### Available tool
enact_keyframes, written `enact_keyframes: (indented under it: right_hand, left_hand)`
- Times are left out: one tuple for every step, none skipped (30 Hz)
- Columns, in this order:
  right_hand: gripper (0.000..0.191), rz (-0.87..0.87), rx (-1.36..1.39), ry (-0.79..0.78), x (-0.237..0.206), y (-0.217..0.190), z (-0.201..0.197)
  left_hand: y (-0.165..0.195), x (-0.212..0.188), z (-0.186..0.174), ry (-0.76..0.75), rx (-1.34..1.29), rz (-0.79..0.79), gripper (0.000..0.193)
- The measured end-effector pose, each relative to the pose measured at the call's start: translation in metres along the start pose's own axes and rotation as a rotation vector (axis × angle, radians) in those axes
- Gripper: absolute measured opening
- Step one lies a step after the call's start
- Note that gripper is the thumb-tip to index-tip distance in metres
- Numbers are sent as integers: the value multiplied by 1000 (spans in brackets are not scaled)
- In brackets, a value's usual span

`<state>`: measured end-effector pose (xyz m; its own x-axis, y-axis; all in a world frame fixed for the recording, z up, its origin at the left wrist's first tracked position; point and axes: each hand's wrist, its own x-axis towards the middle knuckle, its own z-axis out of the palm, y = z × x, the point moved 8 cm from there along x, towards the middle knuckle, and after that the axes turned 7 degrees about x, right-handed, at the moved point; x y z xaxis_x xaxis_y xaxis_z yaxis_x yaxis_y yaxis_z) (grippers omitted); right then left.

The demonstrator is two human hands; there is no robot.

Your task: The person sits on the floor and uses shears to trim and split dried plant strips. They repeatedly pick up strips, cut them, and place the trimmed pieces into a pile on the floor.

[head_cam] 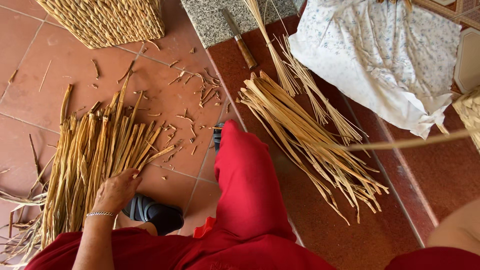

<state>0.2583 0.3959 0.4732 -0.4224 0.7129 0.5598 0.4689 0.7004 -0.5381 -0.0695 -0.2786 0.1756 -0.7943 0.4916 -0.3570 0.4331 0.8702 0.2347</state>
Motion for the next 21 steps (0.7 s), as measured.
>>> enact_keyframes:
  right_hand:
    - [22, -20, -88, -58, 0, -7, 5]
    - [22, -42, -170, -114, 5, -15, 4]
    - [22, -64, -252, -172, 12, -24, 2]
    - [22, -66, -285, -248, 21, -32, 2]
    - [22, -65, -315, -329, 29, -40, 6]
    - [22, -71, -348, -409, 38, -47, 14]
    - [22, -59, -350, -518, 43, -50, 31]
    - [22, -66, -359, -625, 27, -51, 80]
    - [22, -67, -366, -746, 4, -50, 138]
    - [22, -75, -328, -816, -21, -48, 189]
    - [30, -198, -332, -847, -48, -50, 236]
    - [38, 475, 54, -881, -82, -10, 277]
    - [23, 12, -158, -934, -101, -20, 307]
    - [26, 53, -175, -944, -115, -7, 341]
    - [28, 93, -191, -956, -126, 6, 371]
    - [25, -6, -192, -873, -129, 10, 388]
    - [23, -103, -191, -790, -133, 13, 400]
    - [20, -197, -188, -706, -135, 14, 407]
    - [21, -200, -139, -698, -137, 21, 413]
    - [23, -203, -90, -692, -137, 28, 417]
    - [25, -208, -36, -691, -137, 26, 421]
  left_hand:
    - [2, 1, 3, -7, 3, -9, 40]
    - [3, 1, 7, -39, 16, -23, 40]
    - [4, 2, 11, -71, 27, -36, 40]
    - [4, 3, 14, -102, 36, -49, 40]
    - [7, 4, 16, -96, 24, -36, 40]
    - [9, 5, 17, -88, 12, -26, 40]
    - [9, 6, 18, -77, -1, -22, 40]
    - [6, 7, 18, -83, -2, -22, 40]
    - [4, 9, 20, -92, -4, -25, 40]
    - [0, 9, 23, -103, -4, -30, 40]
    - [-5, 9, 25, -107, -8, -48, 39]
    - [-10, 10, 27, -109, -12, -62, 39]
    - [-14, 12, 29, -112, -15, -72, 38]
    - [-19, 13, 32, -112, -13, -81, 37]
    - [-24, 15, 35, -113, -10, -93, 35]
    - [-30, 16, 39, -115, -7, -103, 34]
    - [-36, 19, 44, -126, -6, -110, 34]
    - [-43, 23, 49, -139, -5, -117, 34]
    - [-50, 28, 57, -153, -6, -124, 34]
    - [-55, 35, 67, -162, -27, -117, 33]
    - [-62, 43, 76, -171, -50, -118, 32]
